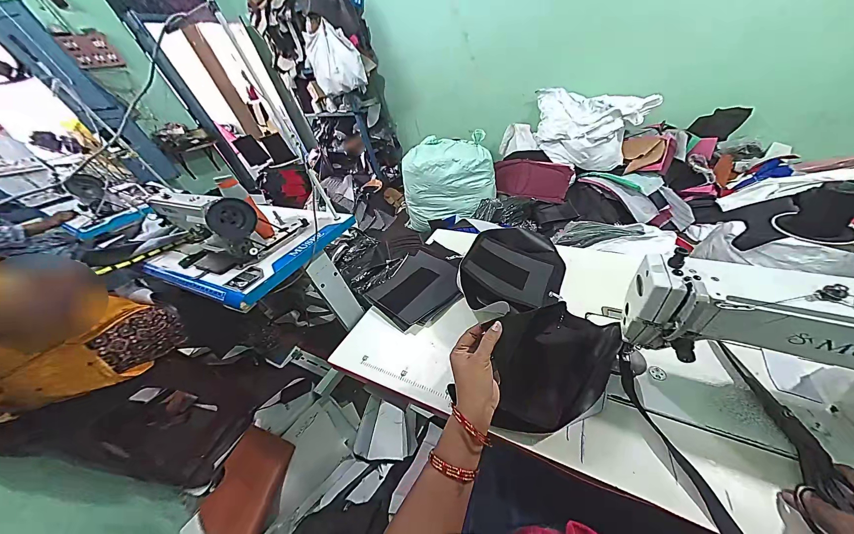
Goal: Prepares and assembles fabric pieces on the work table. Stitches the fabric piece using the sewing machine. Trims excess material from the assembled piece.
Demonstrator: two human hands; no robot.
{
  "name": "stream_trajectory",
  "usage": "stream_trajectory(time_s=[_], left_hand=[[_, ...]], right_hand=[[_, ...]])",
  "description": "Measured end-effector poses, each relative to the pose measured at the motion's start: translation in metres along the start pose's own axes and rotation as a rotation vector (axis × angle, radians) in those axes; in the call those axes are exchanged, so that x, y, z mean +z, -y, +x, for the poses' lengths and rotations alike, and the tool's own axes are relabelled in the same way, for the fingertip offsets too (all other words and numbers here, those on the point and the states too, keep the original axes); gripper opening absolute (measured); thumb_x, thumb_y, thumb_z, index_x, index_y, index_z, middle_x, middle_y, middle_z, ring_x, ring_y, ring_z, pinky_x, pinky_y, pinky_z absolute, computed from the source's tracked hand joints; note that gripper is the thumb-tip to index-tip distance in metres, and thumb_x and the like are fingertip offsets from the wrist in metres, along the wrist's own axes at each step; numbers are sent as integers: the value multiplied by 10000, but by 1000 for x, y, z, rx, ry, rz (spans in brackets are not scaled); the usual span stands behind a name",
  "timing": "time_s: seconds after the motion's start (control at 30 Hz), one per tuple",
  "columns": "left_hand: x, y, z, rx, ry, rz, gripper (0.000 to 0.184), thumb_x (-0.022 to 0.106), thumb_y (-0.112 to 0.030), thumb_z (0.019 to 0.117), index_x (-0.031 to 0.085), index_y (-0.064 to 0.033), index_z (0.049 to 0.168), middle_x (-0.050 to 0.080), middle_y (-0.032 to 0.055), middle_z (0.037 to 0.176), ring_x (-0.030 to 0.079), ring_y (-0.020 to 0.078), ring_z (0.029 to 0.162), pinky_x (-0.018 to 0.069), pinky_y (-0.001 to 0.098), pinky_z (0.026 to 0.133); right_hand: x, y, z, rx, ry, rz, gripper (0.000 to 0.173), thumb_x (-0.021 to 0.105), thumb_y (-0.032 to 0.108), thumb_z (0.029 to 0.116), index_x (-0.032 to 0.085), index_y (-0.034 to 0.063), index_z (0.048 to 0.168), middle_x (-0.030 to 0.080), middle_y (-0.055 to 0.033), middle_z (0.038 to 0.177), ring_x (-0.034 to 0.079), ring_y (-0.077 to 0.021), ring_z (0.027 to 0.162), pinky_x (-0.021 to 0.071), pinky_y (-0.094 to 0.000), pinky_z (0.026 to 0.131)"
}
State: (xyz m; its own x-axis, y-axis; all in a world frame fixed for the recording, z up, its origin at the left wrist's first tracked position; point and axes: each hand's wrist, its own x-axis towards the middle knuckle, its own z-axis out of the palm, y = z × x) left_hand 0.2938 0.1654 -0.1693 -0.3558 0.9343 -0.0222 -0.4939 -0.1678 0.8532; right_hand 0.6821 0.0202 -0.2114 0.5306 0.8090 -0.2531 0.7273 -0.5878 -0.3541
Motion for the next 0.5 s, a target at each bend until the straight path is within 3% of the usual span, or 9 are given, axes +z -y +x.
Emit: stream_trajectory(time_s=[0.2,0.33,0.4,0.5], left_hand=[[-1,4,1,52,6,7,102,680,59,922,624,22,998,716,55,759,678,81,645,566,223,601],[-12,5,-2,248,99,186,152,727,29,892,603,-22,962,708,1,754,694,70,662,600,242,616],[-25,9,-7,466,280,322,142,753,30,845,639,-9,919,703,-31,795,682,22,709,600,208,675],[-52,8,-5,646,785,525,160,803,-125,872,709,-1,910,750,47,896,727,68,852,619,246,804]], right_hand=[[1,-4,2,-43,7,34,648,802,205,868,540,-145,1347,577,-427,1250,545,-602,1201,396,-752,991],[1,-5,-7,-98,-100,75,661,799,162,857,525,-123,1387,535,-438,1289,529,-614,1194,398,-771,960],[3,-1,-16,-168,-208,125,578,737,150,905,543,-128,1372,531,-452,1275,534,-619,1176,403,-758,967],[18,0,-21,-341,-349,186,442,620,186,991,604,-150,1278,586,-441,1180,591,-594,1091,465,-695,938]])
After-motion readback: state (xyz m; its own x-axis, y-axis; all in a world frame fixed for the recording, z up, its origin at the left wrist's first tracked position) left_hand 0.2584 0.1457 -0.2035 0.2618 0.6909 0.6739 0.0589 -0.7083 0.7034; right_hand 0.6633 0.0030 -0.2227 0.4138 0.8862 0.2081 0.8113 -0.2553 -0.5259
